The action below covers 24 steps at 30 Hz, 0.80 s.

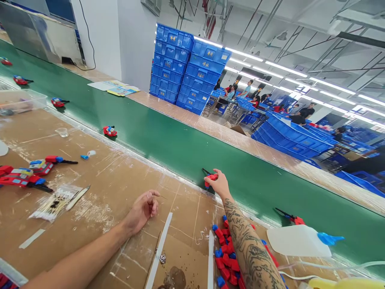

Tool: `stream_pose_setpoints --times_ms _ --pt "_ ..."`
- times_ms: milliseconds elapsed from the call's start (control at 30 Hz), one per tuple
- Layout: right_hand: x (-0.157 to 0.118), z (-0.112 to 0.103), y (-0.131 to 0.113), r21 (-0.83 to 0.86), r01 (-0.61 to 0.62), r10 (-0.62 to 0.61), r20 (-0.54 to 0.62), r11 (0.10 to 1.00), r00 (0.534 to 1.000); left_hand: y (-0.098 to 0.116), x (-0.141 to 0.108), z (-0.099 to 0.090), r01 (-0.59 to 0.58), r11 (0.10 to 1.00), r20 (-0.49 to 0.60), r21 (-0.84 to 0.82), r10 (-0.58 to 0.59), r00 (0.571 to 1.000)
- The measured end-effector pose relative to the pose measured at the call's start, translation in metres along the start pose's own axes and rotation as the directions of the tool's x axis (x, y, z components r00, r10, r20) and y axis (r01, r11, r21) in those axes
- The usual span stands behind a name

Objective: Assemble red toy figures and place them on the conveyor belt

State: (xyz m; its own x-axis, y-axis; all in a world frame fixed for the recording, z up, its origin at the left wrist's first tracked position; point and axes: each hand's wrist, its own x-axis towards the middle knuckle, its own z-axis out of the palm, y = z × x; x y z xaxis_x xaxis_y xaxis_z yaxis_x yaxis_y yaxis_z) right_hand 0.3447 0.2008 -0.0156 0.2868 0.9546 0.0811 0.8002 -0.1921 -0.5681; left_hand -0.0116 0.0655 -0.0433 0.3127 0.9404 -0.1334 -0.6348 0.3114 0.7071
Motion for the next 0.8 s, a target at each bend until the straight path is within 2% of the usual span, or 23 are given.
stream_pose_setpoints --times_ms 100,200,267,300,367,467,533,633,700,800 --pt "-0.001 -0.009 0.001 -0.138 0.063 -0.062 0.016 0.988 0.998 0.0 0.0 0.0 -0.002 1.0 0.003 0.005 0.002 1.0" --pt "-0.015 -0.031 -0.006 -0.284 0.112 -0.104 0.043 0.952 0.994 0.001 0.0 0.0 -0.007 1.0 0.006 0.001 0.007 1.0" --pt "-0.036 -0.048 -0.012 -0.369 0.163 -0.118 0.142 0.915 0.983 0.001 0.0 0.0 -0.006 1.0 0.007 -0.001 0.006 1.0" --pt "-0.051 -0.055 -0.014 -0.401 0.202 -0.116 0.23 0.894 0.966 0.001 0.0 0.0 -0.007 1.0 0.009 -0.002 0.007 1.0" --pt "-0.086 -0.062 -0.017 -0.442 0.29 -0.086 0.425 0.849 0.901 0.002 0.0 0.001 -0.012 1.0 0.014 0.002 0.012 1.0" --pt "-0.134 -0.057 -0.015 -0.49 0.364 -0.02 0.576 0.792 0.817 0.002 0.0 0.001 -0.028 1.0 0.012 0.007 0.028 1.0" --pt "-0.152 -0.05 -0.014 -0.496 0.384 -0.014 0.599 0.779 0.801 0.004 0.001 0.0 -0.041 0.999 0.0 0.012 0.041 0.999" --pt "-0.158 -0.048 -0.016 -0.443 0.392 -0.067 0.59 0.806 0.804 0.007 0.002 -0.002 -0.068 0.997 -0.027 0.029 0.069 0.997" --pt "-0.158 -0.055 -0.019 -0.39 0.391 -0.113 0.574 0.834 0.811 0.009 0.0 -0.002 -0.088 0.994 -0.045 0.063 0.091 0.995" --pt "-0.162 -0.072 -0.021 -0.307 0.401 -0.168 0.574 0.863 0.802 0.015 -0.006 0.001 -0.105 0.97 -0.078 0.219 0.124 0.989"
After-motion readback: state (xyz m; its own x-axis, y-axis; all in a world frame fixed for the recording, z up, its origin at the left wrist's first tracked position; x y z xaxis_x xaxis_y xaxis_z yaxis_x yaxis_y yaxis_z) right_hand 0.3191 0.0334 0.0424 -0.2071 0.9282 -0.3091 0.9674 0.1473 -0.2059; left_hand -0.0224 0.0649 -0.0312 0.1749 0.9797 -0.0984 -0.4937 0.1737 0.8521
